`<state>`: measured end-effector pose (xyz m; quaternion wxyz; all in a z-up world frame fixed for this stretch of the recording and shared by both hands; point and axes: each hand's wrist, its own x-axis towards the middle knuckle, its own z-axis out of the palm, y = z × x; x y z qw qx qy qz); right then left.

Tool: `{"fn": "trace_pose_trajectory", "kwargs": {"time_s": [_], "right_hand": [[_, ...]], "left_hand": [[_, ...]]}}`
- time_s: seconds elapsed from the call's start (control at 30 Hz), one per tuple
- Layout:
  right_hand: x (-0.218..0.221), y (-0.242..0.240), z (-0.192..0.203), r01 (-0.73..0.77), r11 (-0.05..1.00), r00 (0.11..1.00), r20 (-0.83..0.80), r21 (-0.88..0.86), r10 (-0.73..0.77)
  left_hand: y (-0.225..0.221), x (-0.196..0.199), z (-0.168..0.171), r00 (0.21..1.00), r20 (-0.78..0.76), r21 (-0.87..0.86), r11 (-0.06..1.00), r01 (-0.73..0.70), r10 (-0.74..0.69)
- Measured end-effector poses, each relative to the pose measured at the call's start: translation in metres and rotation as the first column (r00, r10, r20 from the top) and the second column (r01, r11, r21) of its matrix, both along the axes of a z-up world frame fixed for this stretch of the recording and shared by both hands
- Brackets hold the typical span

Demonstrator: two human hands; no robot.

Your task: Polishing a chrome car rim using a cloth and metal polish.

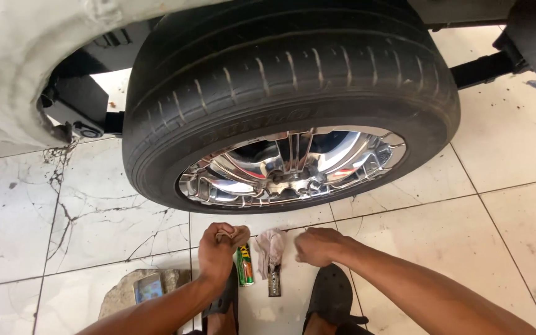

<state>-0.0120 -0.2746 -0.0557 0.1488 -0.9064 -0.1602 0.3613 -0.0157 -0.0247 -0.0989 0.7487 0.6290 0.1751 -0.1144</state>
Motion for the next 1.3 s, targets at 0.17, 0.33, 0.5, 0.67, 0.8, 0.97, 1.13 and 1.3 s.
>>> {"fn": "trace_pose_trajectory", "kwargs": {"time_s": [0.17, 0.33, 0.5, 0.67, 0.8, 0.97, 1.13, 1.3], "right_hand": [[-0.008, -0.031, -0.036, -0.095, 0.979, 0.99, -0.117, -0.18, 0.074], [-0.004, -0.062, -0.054, -0.124, 0.95, 0.988, -0.121, -0.285, 0.093], [-0.004, -0.09, -0.048, -0.053, 0.919, 0.989, -0.146, -0.39, -0.005], [0.003, -0.096, -0.02, 0.016, 0.924, 0.998, -0.057, -0.383, -0.041], [0.007, -0.097, -0.03, -0.006, 0.937, 0.999, -0.051, -0.35, -0.013], [0.003, -0.078, -0.016, -0.034, 0.916, 0.995, -0.102, -0.399, -0.007], [0.011, -0.101, -0.033, -0.013, 0.89, 0.999, -0.04, -0.457, -0.005], [0.016, -0.12, -0.031, 0.058, 0.864, 0.998, -0.004, -0.5, -0.069]], "left_hand": [[0.003, 0.0, -0.002, 0.998, 0.01, -0.057, 0.996, -0.065, 0.066], [0.018, 0.004, -0.04, 0.992, 0.114, 0.085, 0.994, -0.069, 0.059], [0.024, -0.012, -0.02, 0.995, 0.075, 0.082, 0.994, -0.078, 0.072], [0.02, -0.007, 0.008, 0.991, 0.116, -0.014, 0.997, -0.071, 0.072], [0.021, 0.0, 0.005, 0.994, 0.086, -0.059, 0.996, -0.063, 0.068], [0.022, -0.006, 0.008, 0.997, 0.066, 0.133, 0.991, -0.035, 0.026], [0.019, -0.008, 0.025, 1.0, 0.02, 0.094, 0.995, -0.024, 0.022], [0.02, -0.008, 0.023, 1.0, -0.003, 0.082, 0.996, -0.021, 0.021]]}}
